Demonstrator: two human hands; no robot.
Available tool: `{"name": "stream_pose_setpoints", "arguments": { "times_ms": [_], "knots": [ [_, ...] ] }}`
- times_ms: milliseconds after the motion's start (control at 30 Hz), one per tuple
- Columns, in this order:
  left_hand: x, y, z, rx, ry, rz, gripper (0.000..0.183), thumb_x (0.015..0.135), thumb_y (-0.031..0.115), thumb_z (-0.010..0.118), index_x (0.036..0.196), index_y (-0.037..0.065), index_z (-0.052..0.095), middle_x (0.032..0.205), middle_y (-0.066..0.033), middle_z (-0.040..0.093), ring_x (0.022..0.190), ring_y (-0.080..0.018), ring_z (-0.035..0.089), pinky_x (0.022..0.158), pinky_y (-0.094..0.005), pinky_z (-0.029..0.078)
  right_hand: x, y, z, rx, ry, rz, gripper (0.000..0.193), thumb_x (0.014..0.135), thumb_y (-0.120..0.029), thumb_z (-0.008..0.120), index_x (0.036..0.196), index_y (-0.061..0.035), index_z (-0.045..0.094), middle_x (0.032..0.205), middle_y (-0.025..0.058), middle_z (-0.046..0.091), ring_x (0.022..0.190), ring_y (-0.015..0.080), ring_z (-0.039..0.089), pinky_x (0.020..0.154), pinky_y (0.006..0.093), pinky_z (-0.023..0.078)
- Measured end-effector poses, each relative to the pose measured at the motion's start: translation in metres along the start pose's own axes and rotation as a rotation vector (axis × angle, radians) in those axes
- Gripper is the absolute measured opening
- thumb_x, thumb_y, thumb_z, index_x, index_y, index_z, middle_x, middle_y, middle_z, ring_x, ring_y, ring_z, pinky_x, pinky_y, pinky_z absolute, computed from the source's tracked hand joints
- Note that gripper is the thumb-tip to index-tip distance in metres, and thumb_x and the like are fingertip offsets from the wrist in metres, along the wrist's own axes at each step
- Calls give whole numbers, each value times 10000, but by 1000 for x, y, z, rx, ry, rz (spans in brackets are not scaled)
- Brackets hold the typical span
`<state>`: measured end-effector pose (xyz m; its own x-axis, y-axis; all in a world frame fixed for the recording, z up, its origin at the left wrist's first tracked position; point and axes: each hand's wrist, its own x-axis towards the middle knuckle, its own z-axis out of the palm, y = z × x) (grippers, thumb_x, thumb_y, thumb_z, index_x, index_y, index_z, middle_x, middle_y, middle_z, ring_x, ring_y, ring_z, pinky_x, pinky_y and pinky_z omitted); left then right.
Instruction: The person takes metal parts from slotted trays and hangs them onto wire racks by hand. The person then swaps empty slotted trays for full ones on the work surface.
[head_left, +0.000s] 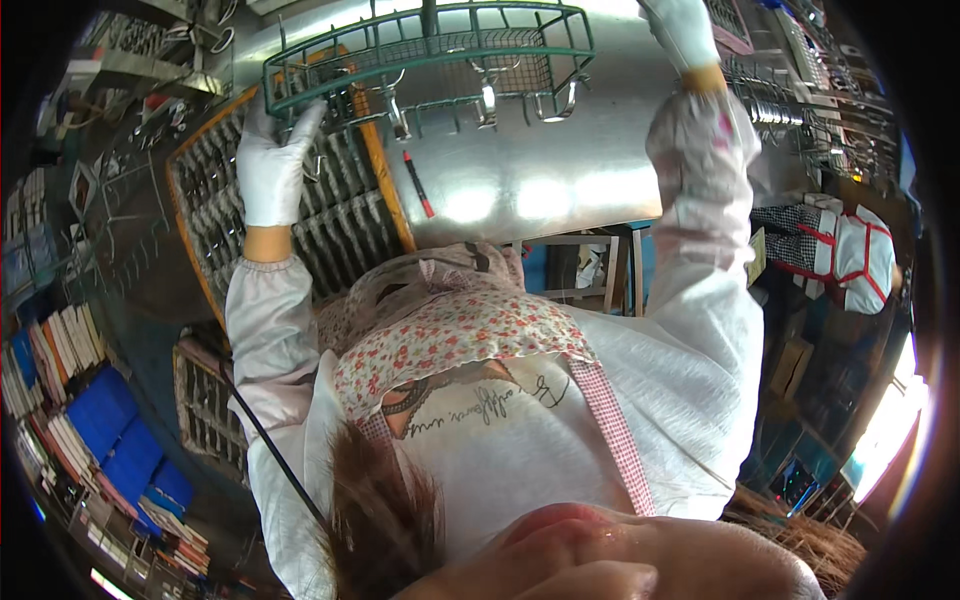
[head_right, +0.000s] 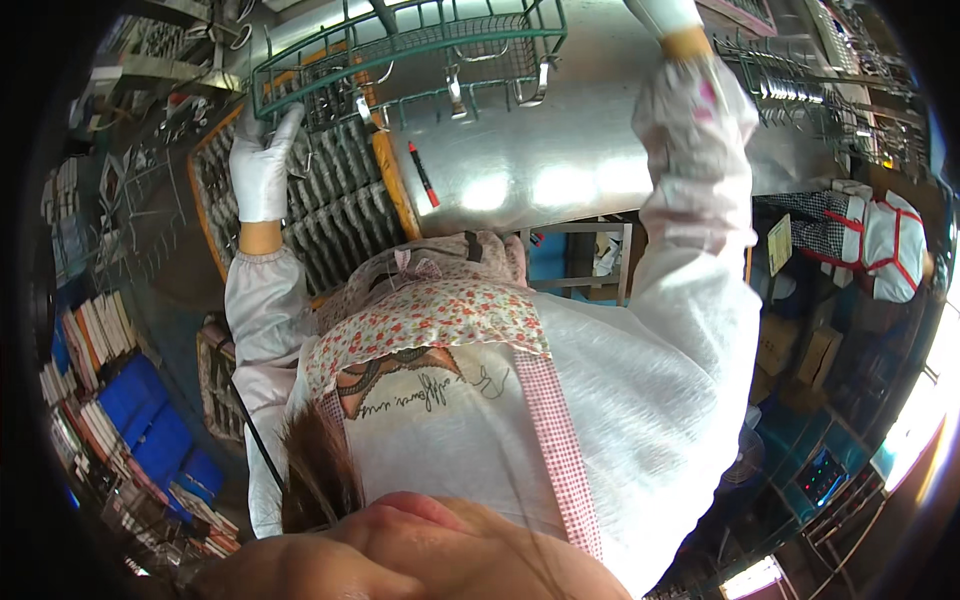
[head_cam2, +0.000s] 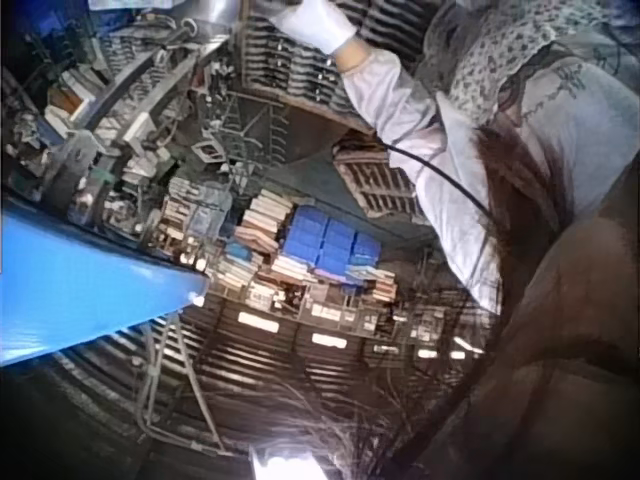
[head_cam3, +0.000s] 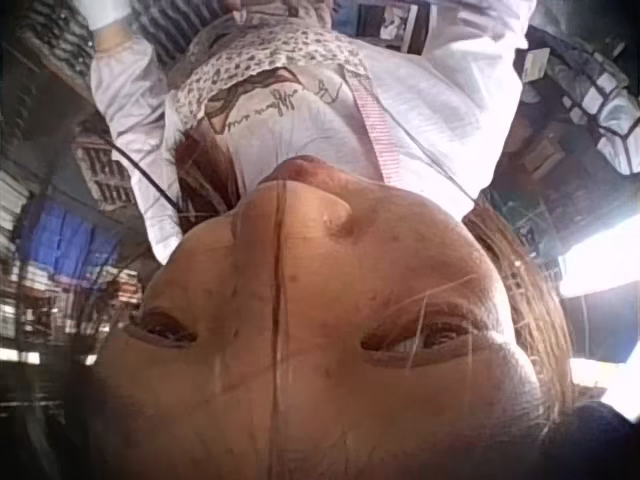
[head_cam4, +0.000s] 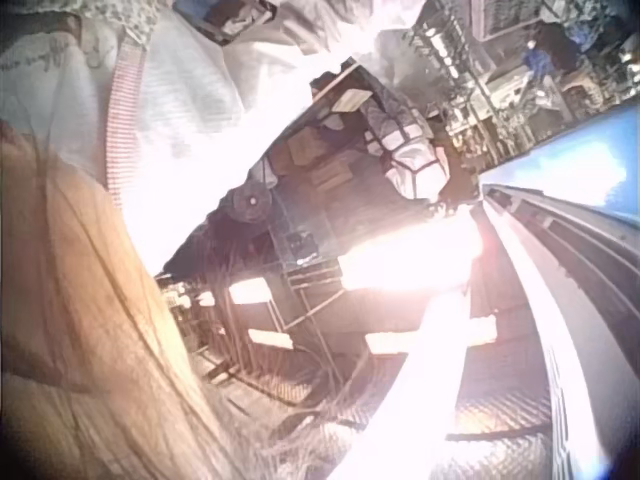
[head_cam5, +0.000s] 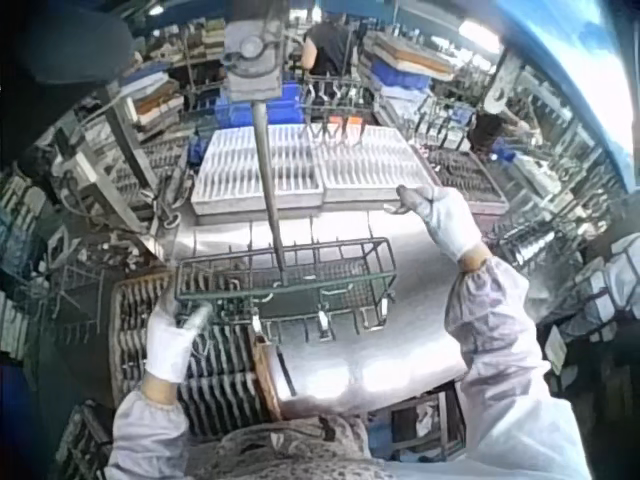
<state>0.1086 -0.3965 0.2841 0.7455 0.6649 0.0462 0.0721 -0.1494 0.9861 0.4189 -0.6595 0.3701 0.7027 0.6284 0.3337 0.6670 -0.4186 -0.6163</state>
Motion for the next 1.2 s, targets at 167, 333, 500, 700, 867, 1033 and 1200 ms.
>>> {"name": "stream_pose_setpoints", "arguments": {
  "times_ms": [167,333,500,700,867,1033,1200],
  "knots": [
    [0,-8,1,70,31,10,524,844,110,692,1287,-26,448,1145,-106,605,1019,-155,573,884,-253,445,39,4,10,-146,-182,-34,394,883,-402,613,731,-50,705,636,107,632,613,162,577,626,306,457],
    [-3,3,11,-45,10,-60,518,845,123,689,1281,-23,449,1140,-102,611,1031,-147,570,885,-253,445,37,29,13,-282,-320,-24,319,858,-338,661,748,-41,696,620,119,617,545,181,558,542,322,453],
    [-2,-14,-32,-367,-270,-89,656,830,107,683,1393,15,359,1273,-103,535,1050,-166,570,883,-283,460,25,29,0,-415,15,-399,266,872,-312,651,897,-50,688,705,106,625,606,156,551,590,308,456],
    [3,-134,-133,260,479,-551,465,835,322,623,1128,-39,621,1073,-216,649,1014,-275,631,863,-369,477,-84,-97,16,447,-110,-85,99,858,-114,619,852,-25,662,805,69,646,722,235,621,634,305,491],
    [-43,-308,-207,822,514,-743,543,750,442,650,942,-66,650,992,-302,622,973,-401,612,818,-470,487,-154,-158,192,443,-857,-473,215,821,-302,663,936,-121,668,821,111,646,758,273,640,685,356,526],
    [-52,-329,-205,1063,510,-699,458,770,419,662,905,-19,677,930,-256,655,907,-407,632,795,-466,504,-169,-130,386,307,-952,204,391,807,-319,636,1088,-47,630,910,233,654,840,352,644,774,390,518],
    [-45,-328,-213,979,470,-611,461,756,413,693,962,2,659,993,-221,654,926,-379,633,787,-452,513,-171,-146,512,85,-854,421,372,778,-321,636,1025,-43,645,931,221,657,912,380,626,816,427,505]
  ]
}}
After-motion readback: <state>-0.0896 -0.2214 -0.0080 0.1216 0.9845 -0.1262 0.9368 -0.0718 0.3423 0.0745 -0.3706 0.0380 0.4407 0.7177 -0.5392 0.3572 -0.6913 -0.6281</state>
